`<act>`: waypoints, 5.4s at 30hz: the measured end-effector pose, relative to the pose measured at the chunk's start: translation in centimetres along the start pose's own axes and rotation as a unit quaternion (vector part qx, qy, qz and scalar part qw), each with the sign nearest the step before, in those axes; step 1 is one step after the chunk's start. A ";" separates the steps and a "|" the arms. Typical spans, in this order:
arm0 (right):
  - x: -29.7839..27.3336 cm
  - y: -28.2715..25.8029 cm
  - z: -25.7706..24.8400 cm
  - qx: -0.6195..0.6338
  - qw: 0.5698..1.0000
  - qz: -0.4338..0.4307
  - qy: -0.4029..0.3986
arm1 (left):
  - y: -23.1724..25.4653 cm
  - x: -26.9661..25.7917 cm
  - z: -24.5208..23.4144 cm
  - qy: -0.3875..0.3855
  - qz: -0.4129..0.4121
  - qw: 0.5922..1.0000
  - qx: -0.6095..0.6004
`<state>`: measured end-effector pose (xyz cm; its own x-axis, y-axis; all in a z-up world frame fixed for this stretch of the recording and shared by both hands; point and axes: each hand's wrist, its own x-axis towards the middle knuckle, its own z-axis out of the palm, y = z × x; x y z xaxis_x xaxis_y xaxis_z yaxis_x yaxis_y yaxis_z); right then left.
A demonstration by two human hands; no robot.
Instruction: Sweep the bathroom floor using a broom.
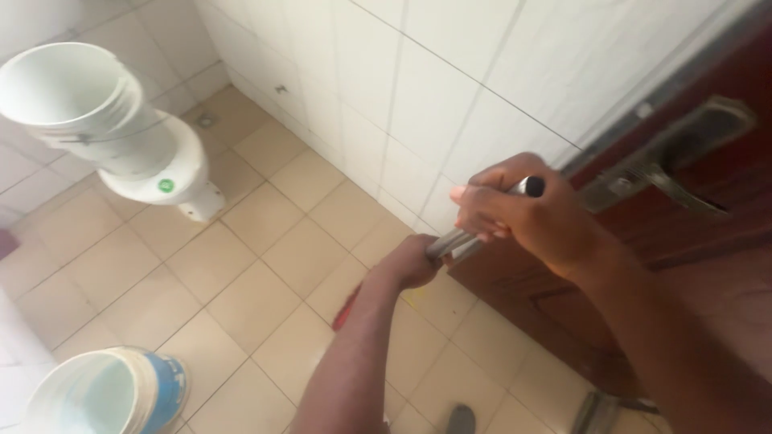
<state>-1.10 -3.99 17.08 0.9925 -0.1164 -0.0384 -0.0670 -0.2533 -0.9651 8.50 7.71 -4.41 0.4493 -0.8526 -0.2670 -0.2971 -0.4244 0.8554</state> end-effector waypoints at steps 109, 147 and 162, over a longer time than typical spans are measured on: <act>-11.5 15.1 -4.2 0.041 0.975 -0.086 -0.200 | -0.9 -6.5 18.9 0.384 -0.056 0.921 0.045; -7.3 7.3 12.9 0.100 0.976 -0.055 -0.187 | -8.8 -19.6 12.3 0.463 -0.080 0.881 0.056; -6.6 0.9 10.0 0.117 0.965 -0.151 -0.181 | 0.5 -19.1 8.4 0.468 -0.101 0.878 0.029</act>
<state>-6.67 6.20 13.90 0.9371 0.2820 0.2058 0.2129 0.0054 -0.9771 -7.31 21.21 -2.57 0.9849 -0.1461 0.0932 -0.1613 -0.5762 0.8012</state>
